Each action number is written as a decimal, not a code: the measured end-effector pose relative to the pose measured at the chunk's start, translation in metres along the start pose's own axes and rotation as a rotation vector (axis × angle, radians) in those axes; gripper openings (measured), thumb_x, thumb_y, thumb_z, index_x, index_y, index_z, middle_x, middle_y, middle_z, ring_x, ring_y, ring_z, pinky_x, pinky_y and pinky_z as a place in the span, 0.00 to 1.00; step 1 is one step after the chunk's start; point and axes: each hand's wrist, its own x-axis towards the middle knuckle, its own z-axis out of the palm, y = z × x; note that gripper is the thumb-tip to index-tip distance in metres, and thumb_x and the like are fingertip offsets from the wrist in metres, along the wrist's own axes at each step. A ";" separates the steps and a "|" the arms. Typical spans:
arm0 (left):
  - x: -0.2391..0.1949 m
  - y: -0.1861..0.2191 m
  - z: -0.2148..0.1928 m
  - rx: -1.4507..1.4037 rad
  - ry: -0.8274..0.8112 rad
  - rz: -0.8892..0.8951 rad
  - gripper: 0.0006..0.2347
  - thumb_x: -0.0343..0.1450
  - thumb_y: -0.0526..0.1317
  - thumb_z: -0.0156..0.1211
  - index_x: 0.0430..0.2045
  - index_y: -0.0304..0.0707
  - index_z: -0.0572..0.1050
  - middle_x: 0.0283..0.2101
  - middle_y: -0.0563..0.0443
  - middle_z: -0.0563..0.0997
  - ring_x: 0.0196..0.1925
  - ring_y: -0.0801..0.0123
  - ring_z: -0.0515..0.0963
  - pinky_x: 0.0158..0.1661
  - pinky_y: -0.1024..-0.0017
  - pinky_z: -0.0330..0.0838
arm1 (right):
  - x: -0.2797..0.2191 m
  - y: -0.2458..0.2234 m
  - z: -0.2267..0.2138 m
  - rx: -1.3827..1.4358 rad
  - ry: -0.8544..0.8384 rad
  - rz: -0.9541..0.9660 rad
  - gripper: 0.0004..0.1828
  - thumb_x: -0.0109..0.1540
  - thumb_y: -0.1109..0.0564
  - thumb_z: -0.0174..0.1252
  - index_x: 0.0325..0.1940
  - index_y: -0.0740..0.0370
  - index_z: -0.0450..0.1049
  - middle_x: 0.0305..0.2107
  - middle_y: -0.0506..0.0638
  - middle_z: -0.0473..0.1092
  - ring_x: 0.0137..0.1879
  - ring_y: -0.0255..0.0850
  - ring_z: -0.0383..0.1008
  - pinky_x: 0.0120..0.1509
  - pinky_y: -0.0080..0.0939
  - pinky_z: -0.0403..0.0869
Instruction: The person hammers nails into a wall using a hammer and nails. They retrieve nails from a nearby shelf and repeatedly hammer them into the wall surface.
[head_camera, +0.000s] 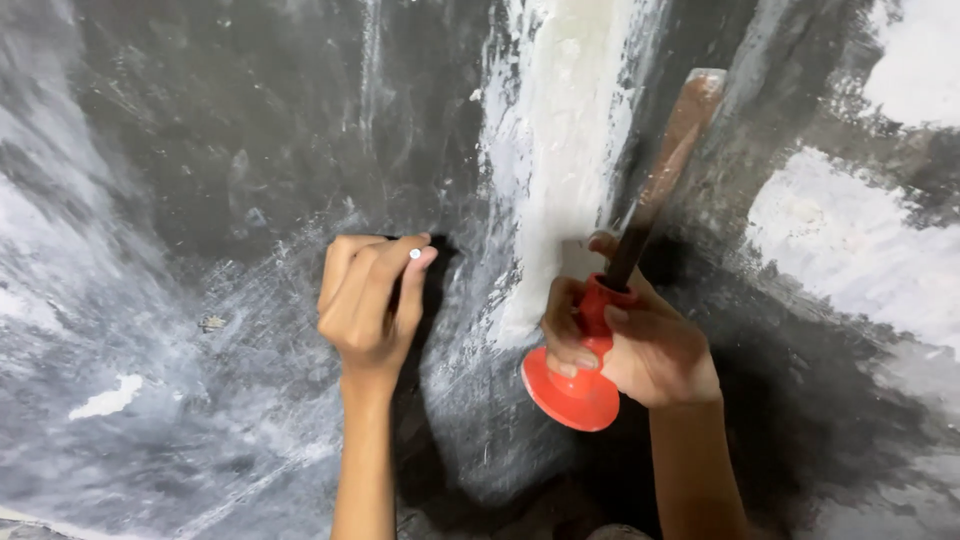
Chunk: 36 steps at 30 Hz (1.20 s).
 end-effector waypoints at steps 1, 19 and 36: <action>-0.002 0.003 0.002 -0.041 0.026 -0.047 0.04 0.71 0.27 0.69 0.35 0.30 0.79 0.36 0.48 0.83 0.38 0.60 0.78 0.39 0.69 0.71 | -0.003 -0.002 0.006 -0.031 -0.021 0.006 0.30 0.72 0.57 0.46 0.78 0.44 0.47 0.35 0.60 0.64 0.32 0.43 0.64 0.39 0.46 0.69; 0.008 0.048 0.021 -0.411 0.060 0.082 0.11 0.84 0.45 0.41 0.40 0.36 0.64 0.45 0.40 0.81 0.54 0.45 0.80 0.62 0.56 0.69 | -0.037 0.020 0.041 0.512 -0.068 0.244 0.22 0.77 0.51 0.35 0.77 0.39 0.49 0.33 0.68 0.66 0.20 0.52 0.66 0.23 0.47 0.71; -0.058 0.041 0.062 -0.523 -0.014 -0.131 0.11 0.84 0.39 0.41 0.35 0.32 0.65 0.25 0.46 0.74 0.28 0.62 0.74 0.32 0.67 0.70 | -0.072 0.036 0.012 -0.950 0.589 -0.272 0.21 0.76 0.45 0.50 0.48 0.69 0.71 0.27 0.54 0.67 0.31 0.39 0.62 0.37 0.32 0.66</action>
